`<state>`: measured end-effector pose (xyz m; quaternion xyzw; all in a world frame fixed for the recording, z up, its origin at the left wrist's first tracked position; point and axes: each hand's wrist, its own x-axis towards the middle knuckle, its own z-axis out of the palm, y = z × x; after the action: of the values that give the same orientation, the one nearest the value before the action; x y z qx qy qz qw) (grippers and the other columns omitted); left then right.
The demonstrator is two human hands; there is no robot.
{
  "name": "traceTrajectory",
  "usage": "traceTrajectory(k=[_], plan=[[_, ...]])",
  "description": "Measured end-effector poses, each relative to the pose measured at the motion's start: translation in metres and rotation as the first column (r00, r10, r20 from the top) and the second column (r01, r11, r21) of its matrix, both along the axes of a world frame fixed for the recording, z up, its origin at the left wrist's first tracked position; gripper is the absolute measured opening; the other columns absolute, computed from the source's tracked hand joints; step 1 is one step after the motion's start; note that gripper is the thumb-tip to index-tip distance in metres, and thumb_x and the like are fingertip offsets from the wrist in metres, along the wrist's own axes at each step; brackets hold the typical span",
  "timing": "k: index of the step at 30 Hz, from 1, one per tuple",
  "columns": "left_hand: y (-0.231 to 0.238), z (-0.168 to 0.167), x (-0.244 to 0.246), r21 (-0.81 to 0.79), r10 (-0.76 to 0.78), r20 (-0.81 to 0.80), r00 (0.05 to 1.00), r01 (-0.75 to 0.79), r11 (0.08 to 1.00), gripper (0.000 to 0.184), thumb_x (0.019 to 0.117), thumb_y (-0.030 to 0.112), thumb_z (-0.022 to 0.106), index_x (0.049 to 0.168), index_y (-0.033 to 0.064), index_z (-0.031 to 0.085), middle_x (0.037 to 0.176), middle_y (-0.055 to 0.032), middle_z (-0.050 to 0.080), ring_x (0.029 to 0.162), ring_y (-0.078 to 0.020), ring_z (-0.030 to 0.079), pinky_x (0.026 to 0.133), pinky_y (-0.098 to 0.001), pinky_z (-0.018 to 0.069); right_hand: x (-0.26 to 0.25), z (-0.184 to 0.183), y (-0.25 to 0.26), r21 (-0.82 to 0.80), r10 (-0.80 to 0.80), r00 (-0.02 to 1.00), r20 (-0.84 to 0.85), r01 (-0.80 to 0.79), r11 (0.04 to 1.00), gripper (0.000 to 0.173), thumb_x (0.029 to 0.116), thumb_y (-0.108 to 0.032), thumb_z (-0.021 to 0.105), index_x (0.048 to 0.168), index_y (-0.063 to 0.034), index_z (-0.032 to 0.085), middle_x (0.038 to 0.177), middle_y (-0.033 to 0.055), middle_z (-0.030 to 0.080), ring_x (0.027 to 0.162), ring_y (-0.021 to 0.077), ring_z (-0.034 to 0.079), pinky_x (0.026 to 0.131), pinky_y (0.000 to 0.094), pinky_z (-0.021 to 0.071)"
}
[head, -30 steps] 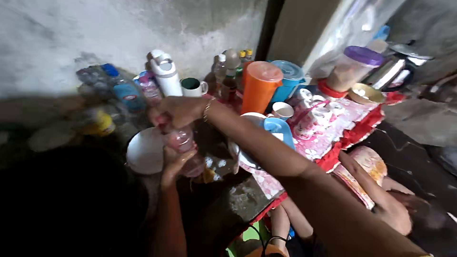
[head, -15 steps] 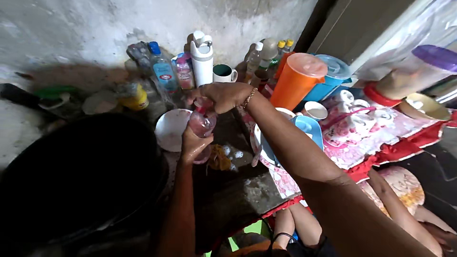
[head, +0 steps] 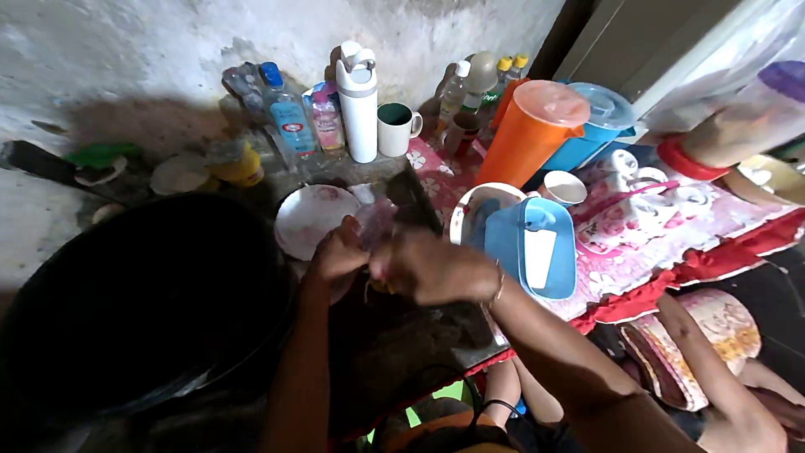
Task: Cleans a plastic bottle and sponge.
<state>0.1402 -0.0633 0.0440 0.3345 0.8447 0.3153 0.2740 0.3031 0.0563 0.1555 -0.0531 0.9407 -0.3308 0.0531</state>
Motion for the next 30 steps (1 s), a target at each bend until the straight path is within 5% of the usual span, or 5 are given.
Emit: traceTrajectory(k=[3,9,16,23,30], plan=[[0.019,0.013,0.009,-0.296,-0.175,-0.056,0.983,0.151,0.943,0.066,0.0842,0.023,0.085,0.137,0.0004,0.052,0.116,-0.0269,0.066,0.112,-0.0455,0.063,0.094,-0.0663,0.0483,0.026,-0.038,-0.027,0.042,0.072,0.929,0.363,-0.093,0.995,0.030,0.1004,-0.002,0.058,0.130,0.0036,0.060,0.131,0.0290,0.058,0.119,0.0439,0.060,0.099,0.0562,0.0503],[0.051,0.024,0.032,-0.582,-0.358,-0.037,0.933,0.271,0.767,0.066,0.0884,0.025,0.080,0.143,0.0017,0.050,0.135,-0.0273,0.058,0.127,-0.0458,0.055,0.102,-0.0668,0.0431,0.042,-0.124,-0.007,0.137,-0.360,0.821,0.442,0.335,0.932,0.047,0.1063,-0.009,0.048,0.152,-0.0020,0.043,0.148,0.0290,0.048,0.134,0.0444,0.052,0.109,0.0572,0.0449],[0.076,0.042,0.048,-0.758,-0.446,-0.120,0.887,0.208,0.619,0.065,0.0839,0.019,0.082,0.140,-0.0002,0.053,0.131,-0.0261,0.061,0.122,-0.0450,0.059,0.096,-0.0651,0.0476,0.022,-0.167,0.018,-0.114,-0.620,0.763,0.186,0.643,0.757,0.045,0.1062,-0.015,0.050,0.145,0.0095,0.049,0.139,0.0271,0.060,0.132,0.0320,0.058,0.116,0.0404,0.0404],[0.101,0.087,0.060,-0.831,-0.516,-0.209,0.831,0.127,0.542,0.041,0.0898,0.017,0.076,0.124,-0.0030,0.065,0.126,-0.0273,0.063,0.119,-0.0470,0.058,0.092,-0.0657,0.0478,-0.004,-0.196,0.028,-0.444,-0.729,0.669,0.146,0.703,0.556,0.039,0.0947,-0.005,0.068,0.126,0.0154,0.058,0.117,0.0267,0.066,0.108,0.0248,0.065,0.099,0.0335,0.0510],[0.118,0.125,0.079,-0.885,-0.582,-0.240,0.777,0.071,0.461,0.028,0.1005,0.015,0.062,0.117,-0.0071,0.065,0.120,-0.0279,0.063,0.116,-0.0439,0.061,0.087,-0.0586,0.0507,-0.025,-0.193,0.032,-0.696,-0.749,0.584,0.315,0.678,0.236,0.021,0.0916,0.007,0.066,0.109,0.0132,0.058,0.089,0.0126,0.060,0.077,0.0109,0.059,0.072,0.0249,0.0534]])
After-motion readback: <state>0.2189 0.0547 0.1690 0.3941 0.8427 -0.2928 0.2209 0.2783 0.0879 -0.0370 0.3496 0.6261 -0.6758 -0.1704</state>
